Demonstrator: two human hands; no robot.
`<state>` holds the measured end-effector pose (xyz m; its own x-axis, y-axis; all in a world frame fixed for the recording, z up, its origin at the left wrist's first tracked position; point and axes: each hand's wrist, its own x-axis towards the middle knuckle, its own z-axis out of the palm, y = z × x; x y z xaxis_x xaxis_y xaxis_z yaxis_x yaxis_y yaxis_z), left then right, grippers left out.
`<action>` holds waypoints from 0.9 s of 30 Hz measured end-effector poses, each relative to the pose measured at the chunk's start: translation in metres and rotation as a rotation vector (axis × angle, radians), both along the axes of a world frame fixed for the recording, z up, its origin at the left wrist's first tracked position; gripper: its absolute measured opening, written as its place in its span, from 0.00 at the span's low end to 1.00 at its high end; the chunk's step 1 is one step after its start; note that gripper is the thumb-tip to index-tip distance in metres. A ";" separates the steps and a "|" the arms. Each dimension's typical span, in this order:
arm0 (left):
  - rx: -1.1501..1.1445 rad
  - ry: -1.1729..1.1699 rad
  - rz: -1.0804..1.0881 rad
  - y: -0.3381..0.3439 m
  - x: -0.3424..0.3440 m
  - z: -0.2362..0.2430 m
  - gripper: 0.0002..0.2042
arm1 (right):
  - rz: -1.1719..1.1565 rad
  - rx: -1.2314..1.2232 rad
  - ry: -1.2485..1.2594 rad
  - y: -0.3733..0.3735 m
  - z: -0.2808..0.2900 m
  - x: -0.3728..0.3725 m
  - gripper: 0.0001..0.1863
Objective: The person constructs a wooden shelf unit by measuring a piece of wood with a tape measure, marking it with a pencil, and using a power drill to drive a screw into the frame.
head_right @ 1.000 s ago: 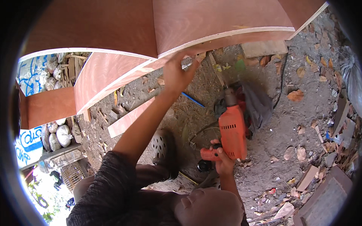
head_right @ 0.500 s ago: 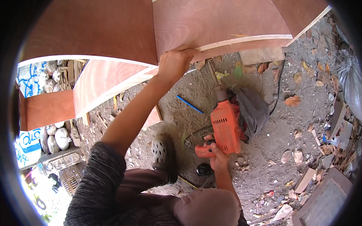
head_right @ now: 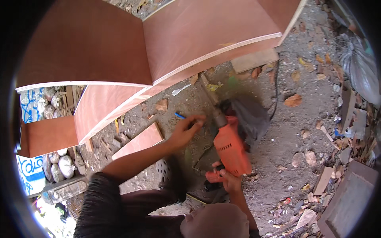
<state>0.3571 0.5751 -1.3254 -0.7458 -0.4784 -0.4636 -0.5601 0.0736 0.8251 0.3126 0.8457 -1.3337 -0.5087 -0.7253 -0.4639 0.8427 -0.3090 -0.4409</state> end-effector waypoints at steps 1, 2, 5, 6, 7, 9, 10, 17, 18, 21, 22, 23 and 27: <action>0.123 -0.041 -0.058 -0.006 0.009 0.006 0.18 | -0.001 -0.010 0.029 0.009 0.003 -0.003 0.30; 0.216 -0.078 -0.117 -0.013 0.018 0.013 0.19 | -0.002 -0.013 0.060 0.018 0.005 -0.005 0.30; 0.310 -0.221 -0.276 -0.038 0.044 0.050 0.21 | 0.014 -0.006 0.144 0.040 0.011 -0.010 0.28; 0.289 -0.302 -0.314 -0.044 0.051 0.065 0.21 | 0.022 -0.016 0.176 0.044 0.013 -0.011 0.28; 0.277 -0.316 -0.323 -0.049 0.057 0.081 0.21 | 0.030 0.007 0.188 0.048 0.015 -0.012 0.28; 0.142 -0.390 -0.369 -0.056 0.067 0.115 0.21 | 0.046 0.037 0.237 0.051 0.020 -0.013 0.27; 0.195 -0.352 -0.321 -0.056 0.069 0.129 0.21 | 0.049 0.041 0.227 0.052 0.024 -0.013 0.27; 0.138 -0.254 0.038 -0.042 0.127 0.244 0.23 | 0.152 -0.099 0.221 0.032 0.042 -0.012 0.28; 0.128 -0.249 0.087 -0.036 0.141 0.254 0.23 | 0.170 -0.114 0.228 0.030 0.043 -0.012 0.28; 0.081 -0.234 0.252 -0.027 0.182 0.272 0.28 | 0.296 -0.114 0.296 0.020 0.048 -0.013 0.28; 0.090 -0.193 0.318 -0.025 0.196 0.274 0.28 | 0.331 -0.114 0.337 0.017 0.050 -0.012 0.28; 0.087 -0.170 0.388 -0.024 0.210 0.275 0.28 | 0.377 -0.092 0.351 0.014 0.052 -0.012 0.28; 0.118 -0.120 0.576 -0.031 0.255 0.261 0.27 | 0.498 -0.055 0.439 0.011 0.062 -0.010 0.24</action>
<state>0.6118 0.5438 -1.0644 -0.3213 -0.7301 -0.6031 -0.5720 -0.3579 0.7380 0.3023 0.8571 -1.2721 -0.2404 -0.9390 -0.2461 0.6364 0.0390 -0.7704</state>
